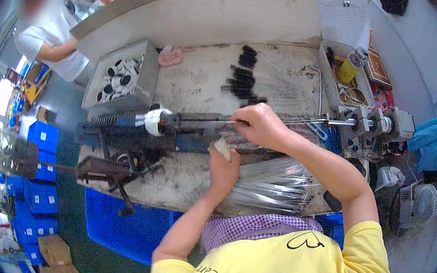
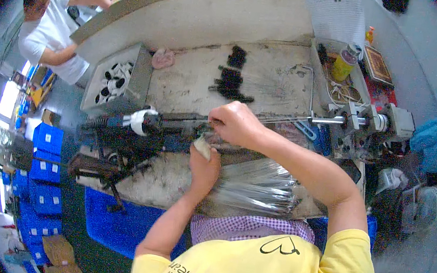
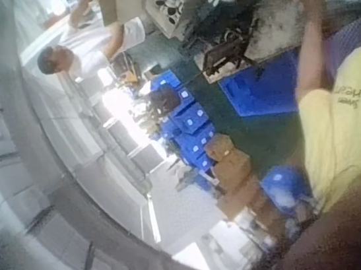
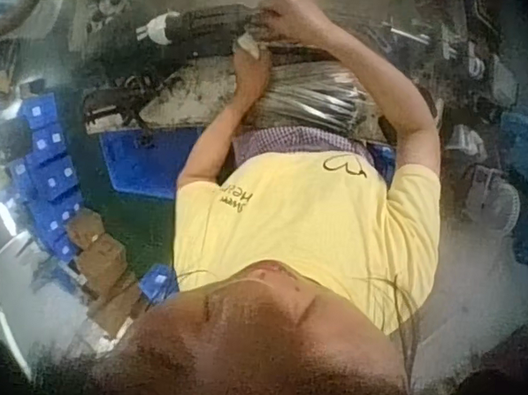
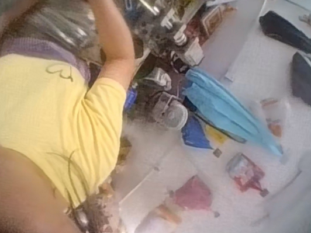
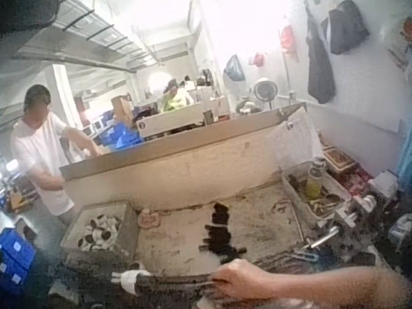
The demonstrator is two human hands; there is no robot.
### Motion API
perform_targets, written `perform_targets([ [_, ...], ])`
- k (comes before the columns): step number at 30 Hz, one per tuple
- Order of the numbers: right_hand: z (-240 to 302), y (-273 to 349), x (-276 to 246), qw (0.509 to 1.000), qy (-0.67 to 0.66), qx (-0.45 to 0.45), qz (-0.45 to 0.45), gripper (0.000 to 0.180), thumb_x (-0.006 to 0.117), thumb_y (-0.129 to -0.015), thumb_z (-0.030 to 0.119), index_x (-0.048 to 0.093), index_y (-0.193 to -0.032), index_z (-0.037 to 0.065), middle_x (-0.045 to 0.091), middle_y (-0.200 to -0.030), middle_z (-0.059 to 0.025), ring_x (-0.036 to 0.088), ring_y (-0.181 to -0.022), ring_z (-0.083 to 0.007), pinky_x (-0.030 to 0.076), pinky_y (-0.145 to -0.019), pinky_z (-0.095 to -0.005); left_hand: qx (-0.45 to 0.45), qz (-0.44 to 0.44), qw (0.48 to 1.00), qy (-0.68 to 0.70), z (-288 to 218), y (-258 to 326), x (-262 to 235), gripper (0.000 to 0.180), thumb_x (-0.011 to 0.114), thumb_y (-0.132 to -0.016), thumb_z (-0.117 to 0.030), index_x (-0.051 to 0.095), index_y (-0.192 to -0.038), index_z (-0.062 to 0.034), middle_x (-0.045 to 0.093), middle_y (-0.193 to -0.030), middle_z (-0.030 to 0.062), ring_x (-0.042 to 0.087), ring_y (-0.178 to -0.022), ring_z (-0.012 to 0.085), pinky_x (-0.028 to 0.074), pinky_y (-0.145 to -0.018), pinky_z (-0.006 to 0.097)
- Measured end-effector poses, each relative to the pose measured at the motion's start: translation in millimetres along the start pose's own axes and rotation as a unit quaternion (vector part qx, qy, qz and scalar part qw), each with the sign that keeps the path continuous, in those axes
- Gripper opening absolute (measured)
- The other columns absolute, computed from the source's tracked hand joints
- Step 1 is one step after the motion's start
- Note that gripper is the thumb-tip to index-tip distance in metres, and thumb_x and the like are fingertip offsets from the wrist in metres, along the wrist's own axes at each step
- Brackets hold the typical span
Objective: Manually assemble small industrial components using a specialized fixture and materials.
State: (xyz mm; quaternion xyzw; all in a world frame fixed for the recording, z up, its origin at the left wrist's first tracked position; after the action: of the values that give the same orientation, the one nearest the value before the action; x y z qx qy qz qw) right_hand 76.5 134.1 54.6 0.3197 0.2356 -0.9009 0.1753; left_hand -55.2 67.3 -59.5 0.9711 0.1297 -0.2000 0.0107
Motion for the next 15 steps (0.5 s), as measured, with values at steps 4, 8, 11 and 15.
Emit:
perform_targets([
  [4,25.2,17.1,-14.4,0.979,0.134,-0.118,-0.097,0.021,0.065,-0.074,0.006,0.066,-0.095,0.004,0.067,-0.089,-0.0137,0.067,-0.078,-0.0343,0.053,-0.069,-0.0402,0.083,0.067,0.994,-0.036,-20.5,4.2,-6.6,0.050,0.068,-0.083,-0.018,0.045,-0.120,0.0069,0.061,-0.100,0.0215,0.062,-0.086,0.0314,0.050,-0.076,0.039],
  [8,74.6,69.6,-21.5,0.954,0.158,-0.249,-0.047,0.029,0.063,-0.075,0.006,0.062,-0.104,0.004,0.064,-0.103,-0.0118,0.066,-0.083,-0.0303,0.054,-0.074,-0.0398,0.001,0.134,0.984,0.118,11.4,24.2,-52.8,0.031,0.063,-0.092,-0.019,0.054,-0.113,0.0012,0.065,-0.085,0.0107,0.064,-0.070,0.0158,0.052,-0.057,0.027],
  [11,48.6,95.2,-14.6,0.970,0.154,-0.181,0.042,0.034,0.065,-0.075,0.008,0.061,-0.108,0.003,0.063,-0.103,-0.0141,0.067,-0.082,-0.0298,0.054,-0.072,-0.0400,-0.190,-0.033,0.939,0.285,61.6,24.6,-126.1,0.028,0.063,-0.093,-0.027,0.057,-0.104,-0.0012,0.065,-0.081,0.0114,0.063,-0.059,0.0165,0.050,-0.041,0.027],
  [15,-17.4,96.9,-21.3,0.964,0.267,0.009,0.013,0.048,0.068,-0.077,0.011,0.054,-0.123,0.005,0.060,-0.109,-0.0161,0.066,-0.082,-0.0323,0.054,-0.070,-0.0410,-0.210,-0.108,0.916,0.323,81.7,10.2,-178.0,0.028,0.059,-0.096,-0.028,0.057,-0.098,0.0002,0.065,-0.080,0.0131,0.063,-0.052,0.0175,0.048,-0.037,0.026],
])
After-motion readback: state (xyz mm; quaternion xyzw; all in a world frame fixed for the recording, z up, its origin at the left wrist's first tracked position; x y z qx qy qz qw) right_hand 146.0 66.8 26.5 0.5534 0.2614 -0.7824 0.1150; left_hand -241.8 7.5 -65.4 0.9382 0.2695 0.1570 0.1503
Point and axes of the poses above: each hand's wrist, its own y-axis away from the middle knuckle, its own x-axis out of the palm, z = x × y, the point moved 8 cm from there along -y, towards the middle knuckle
